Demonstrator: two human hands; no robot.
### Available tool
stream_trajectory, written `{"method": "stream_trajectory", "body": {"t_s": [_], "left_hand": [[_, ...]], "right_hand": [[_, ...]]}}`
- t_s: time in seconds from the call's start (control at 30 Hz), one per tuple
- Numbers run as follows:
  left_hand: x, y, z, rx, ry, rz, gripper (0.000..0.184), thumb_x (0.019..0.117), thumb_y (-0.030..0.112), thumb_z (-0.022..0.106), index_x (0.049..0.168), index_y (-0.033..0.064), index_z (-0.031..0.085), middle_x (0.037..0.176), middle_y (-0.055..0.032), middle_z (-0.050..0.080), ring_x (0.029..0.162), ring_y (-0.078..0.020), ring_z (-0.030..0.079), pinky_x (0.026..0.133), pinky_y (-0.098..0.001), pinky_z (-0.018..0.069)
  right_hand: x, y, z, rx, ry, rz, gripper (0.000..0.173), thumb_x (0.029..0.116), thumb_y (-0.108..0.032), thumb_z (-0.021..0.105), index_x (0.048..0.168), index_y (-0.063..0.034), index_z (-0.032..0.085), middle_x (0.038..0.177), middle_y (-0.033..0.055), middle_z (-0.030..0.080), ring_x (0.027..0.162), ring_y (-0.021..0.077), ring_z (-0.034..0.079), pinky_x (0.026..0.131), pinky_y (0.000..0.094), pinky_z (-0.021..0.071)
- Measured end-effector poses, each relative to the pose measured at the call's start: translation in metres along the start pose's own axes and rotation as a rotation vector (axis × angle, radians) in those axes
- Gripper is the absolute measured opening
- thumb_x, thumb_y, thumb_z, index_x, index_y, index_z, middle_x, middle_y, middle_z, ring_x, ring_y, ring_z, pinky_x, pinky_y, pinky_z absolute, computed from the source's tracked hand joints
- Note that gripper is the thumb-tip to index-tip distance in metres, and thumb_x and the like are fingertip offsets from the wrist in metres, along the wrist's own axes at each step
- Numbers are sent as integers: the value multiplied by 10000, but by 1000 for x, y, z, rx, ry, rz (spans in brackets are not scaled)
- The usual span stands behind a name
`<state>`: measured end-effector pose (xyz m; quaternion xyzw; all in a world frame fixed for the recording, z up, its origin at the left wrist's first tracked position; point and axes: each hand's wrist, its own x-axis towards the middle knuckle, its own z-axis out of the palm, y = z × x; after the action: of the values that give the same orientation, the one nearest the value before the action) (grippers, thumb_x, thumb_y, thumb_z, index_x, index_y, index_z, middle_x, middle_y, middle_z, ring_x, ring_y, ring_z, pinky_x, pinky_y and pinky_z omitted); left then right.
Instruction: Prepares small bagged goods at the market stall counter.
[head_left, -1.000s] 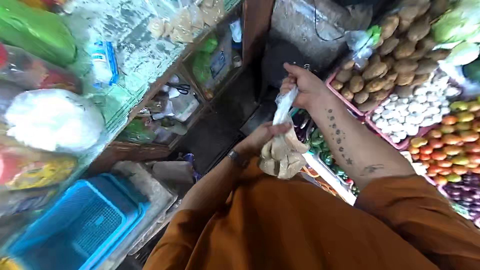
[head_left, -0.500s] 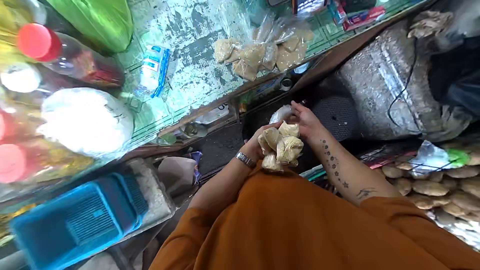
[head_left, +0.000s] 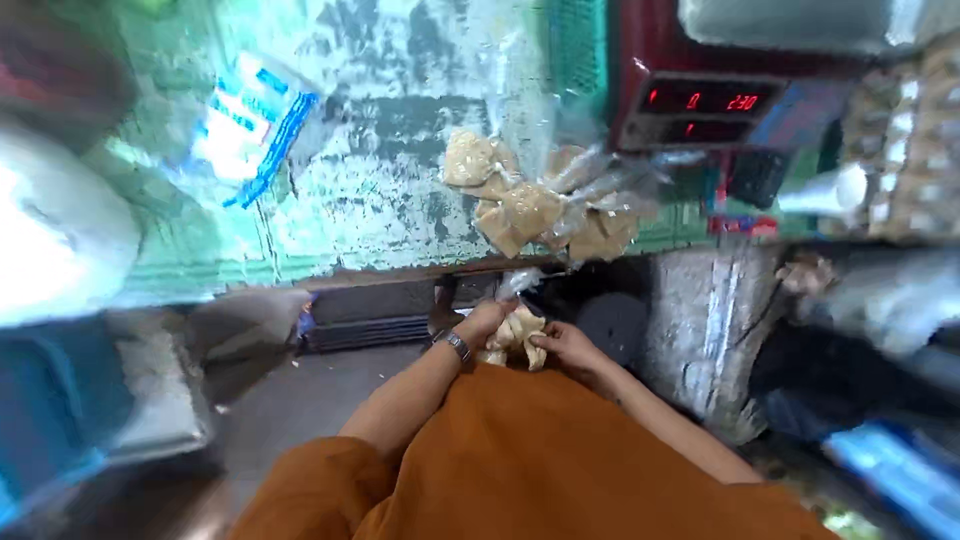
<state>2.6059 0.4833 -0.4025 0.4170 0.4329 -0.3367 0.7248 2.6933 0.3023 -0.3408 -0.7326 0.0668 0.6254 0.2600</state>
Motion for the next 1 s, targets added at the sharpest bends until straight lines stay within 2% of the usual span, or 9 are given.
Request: {"method": "stream_trajectory", "body": {"t_s": [0.17, 0.27, 0.37, 0.47, 0.63, 0.73, 0.8, 0.9, 1.0], "left_hand": [[19, -34, 9, -365, 212, -27, 515, 1024, 442, 581, 1298, 6, 607, 1141, -187, 686, 1038, -264, 679, 931, -485, 553], [28, -74, 22, -414, 428, 33, 498, 1023, 464, 568, 1207, 10, 661, 1101, -190, 704, 1024, -284, 689, 922, -528, 554], [24, -105, 42, -279, 549, 66, 482, 1039, 479, 536, 1166, 40, 691, 1096, -188, 709, 1040, -327, 686, 925, -597, 539], [37, -119, 62, -138, 586, 18, 515, 1026, 511, 546, 1088, 21, 692, 988, -204, 711, 958, -375, 701, 849, -642, 547], [101, -141, 67, -62, 723, 53, 477, 1003, 499, 589, 1123, 49, 695, 998, -197, 720, 972, -393, 704, 856, -652, 545], [153, -160, 68, -87, 854, 195, 375, 979, 383, 667, 1153, 53, 699, 1035, -175, 727, 1018, -365, 700, 920, -626, 541], [185, -169, 71, -109, 915, 286, 367, 963, 340, 696, 1185, 48, 682, 1033, -170, 727, 1019, -352, 700, 941, -613, 534], [215, -175, 91, -193, 973, 449, 511, 880, 271, 781, 1301, 32, 617, 1021, -180, 730, 955, -345, 721, 858, -611, 570], [230, -176, 124, -353, 961, 616, 583, 851, 379, 825, 1296, 50, 644, 1086, -136, 740, 1012, -246, 724, 937, -529, 578]], "right_hand": [[70, -38, -35, -302, -343, 38, 569, 960, -206, 716, 1437, -4, 481, 1292, 173, 637, 1106, 237, 676, 946, 419, 591], [128, -58, -39, -280, -546, -16, 456, 1025, -154, 556, 1451, -3, 497, 1350, 134, 629, 1158, 208, 650, 989, 377, 558], [169, -54, -14, -328, -595, -15, 457, 1114, -339, 372, 1456, -73, 517, 1366, 69, 639, 1203, 175, 631, 1018, 372, 525], [176, -48, 20, -401, -605, -80, 631, 1072, -579, 363, 1501, -127, 468, 1436, 53, 587, 1293, 174, 581, 1076, 400, 499], [206, -39, 42, -573, -460, -462, 468, 1041, -519, 532, 1322, -162, 643, 1241, 47, 684, 1111, 155, 657, 947, 438, 564], [226, -41, 41, -483, -391, -560, 409, 1085, -437, 463, 1325, -163, 649, 1255, 7, 681, 1067, 120, 653, 893, 357, 564], [241, -42, 38, -484, -334, -672, 384, 1103, -397, 435, 1227, -119, 669, 1096, -4, 681, 920, 77, 639, 825, 295, 550], [261, -23, 22, -558, -273, -778, 336, 1105, -320, 456, 1176, -92, 692, 923, -13, 645, 723, 57, 575, 664, 244, 509], [270, 0, 4, -758, -245, -825, 337, 1086, -319, 502, 1144, -58, 709, 859, 19, 671, 712, 94, 609, 682, 314, 539]]}}
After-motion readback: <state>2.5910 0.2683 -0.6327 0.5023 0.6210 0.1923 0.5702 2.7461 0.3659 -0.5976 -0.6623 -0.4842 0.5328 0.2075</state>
